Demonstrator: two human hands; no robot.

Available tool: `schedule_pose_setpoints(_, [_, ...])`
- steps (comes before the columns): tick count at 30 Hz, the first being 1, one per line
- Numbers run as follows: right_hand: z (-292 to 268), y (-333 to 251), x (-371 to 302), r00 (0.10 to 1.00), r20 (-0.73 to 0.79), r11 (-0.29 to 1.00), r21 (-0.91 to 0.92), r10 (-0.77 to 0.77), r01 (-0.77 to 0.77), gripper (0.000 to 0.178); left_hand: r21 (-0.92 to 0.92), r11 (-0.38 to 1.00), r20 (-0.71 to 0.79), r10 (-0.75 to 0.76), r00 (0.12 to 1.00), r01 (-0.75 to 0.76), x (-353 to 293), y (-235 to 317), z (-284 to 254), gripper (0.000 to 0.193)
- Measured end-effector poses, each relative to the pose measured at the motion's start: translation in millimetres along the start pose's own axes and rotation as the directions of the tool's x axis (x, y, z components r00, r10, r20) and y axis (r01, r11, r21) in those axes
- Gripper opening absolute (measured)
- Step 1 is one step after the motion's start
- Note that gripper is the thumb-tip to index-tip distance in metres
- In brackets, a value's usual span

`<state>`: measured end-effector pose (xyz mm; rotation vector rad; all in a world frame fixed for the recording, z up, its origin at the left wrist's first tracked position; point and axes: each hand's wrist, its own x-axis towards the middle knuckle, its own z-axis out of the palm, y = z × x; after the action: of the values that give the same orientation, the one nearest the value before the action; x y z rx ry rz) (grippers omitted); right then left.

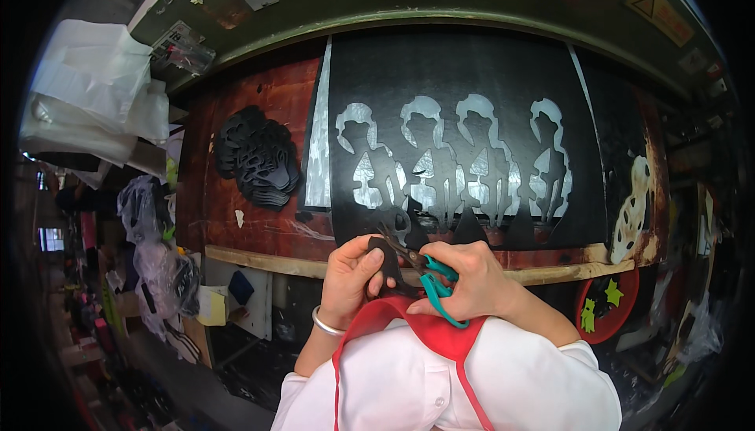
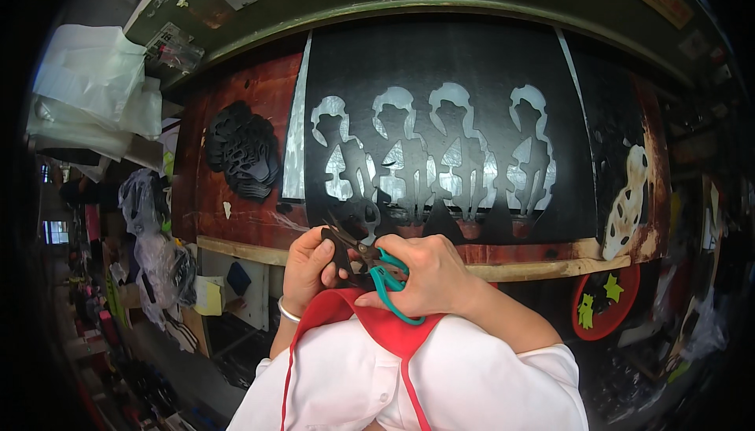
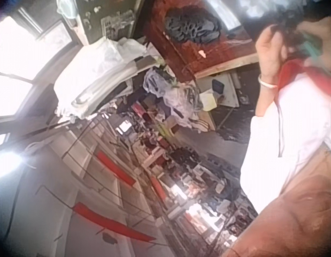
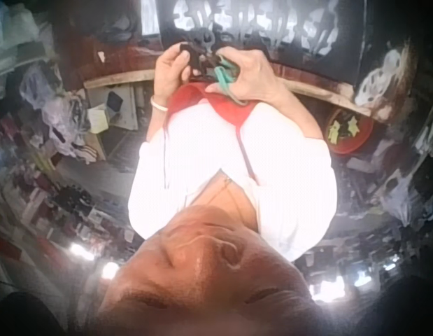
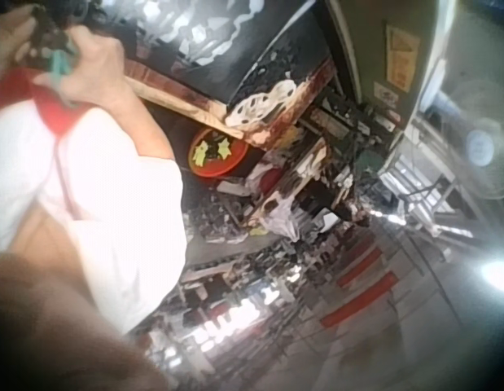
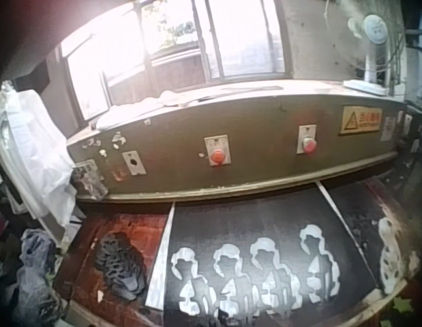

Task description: The person uses a press machine to cut shapes from black rubber sheets, then trims the cutouts with scissors. They repeatedly feed sheets into the press, remove the cut pieces, and refine their edges before stacking them.

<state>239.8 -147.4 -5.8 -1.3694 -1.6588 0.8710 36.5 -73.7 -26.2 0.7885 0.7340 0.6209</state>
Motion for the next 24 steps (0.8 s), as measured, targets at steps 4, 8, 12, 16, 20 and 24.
schedule_pose_setpoints(4, [-5,4,0,0.99,0.11,0.992,0.08,0.084,-0.093,0.06,0.023,1.0,-0.015,-0.012,1.0,0.012,0,3,3,0.02])
schedule_pose_setpoints(8, [2,9,2,0.998,-0.034,0.998,-0.022,-0.053,0.052,0.067,0.003,1.0,-0.019,0.009,1.0,-0.009,0,0,7,0.019])
schedule_pose_setpoints(12, [9,11,1,0.992,-0.096,0.991,-0.111,-0.08,0.07,0.07,-0.099,0.995,-0.017,0.021,1.0,-0.022,-2,-5,10,0.022])
schedule_pose_setpoints(16, [12,10,0,0.991,-0.119,0.992,-0.11,-0.067,0.054,0.068,-0.108,0.994,-0.015,0.015,1.0,-0.016,-3,-5,9,0.021])
schedule_pose_setpoints(20, [11,9,0,0.995,-0.088,0.999,-0.03,-0.047,0.044,0.065,-0.078,0.997,-0.003,0.002,1.0,-0.002,-4,-5,9,0.021])
schedule_pose_setpoints(24, [10,8,-1,0.996,-0.08,0.999,0.016,-0.05,0.052,0.063,-0.099,0.995,0.001,-0.013,1.0,0.013,-3,-6,8,0.02])
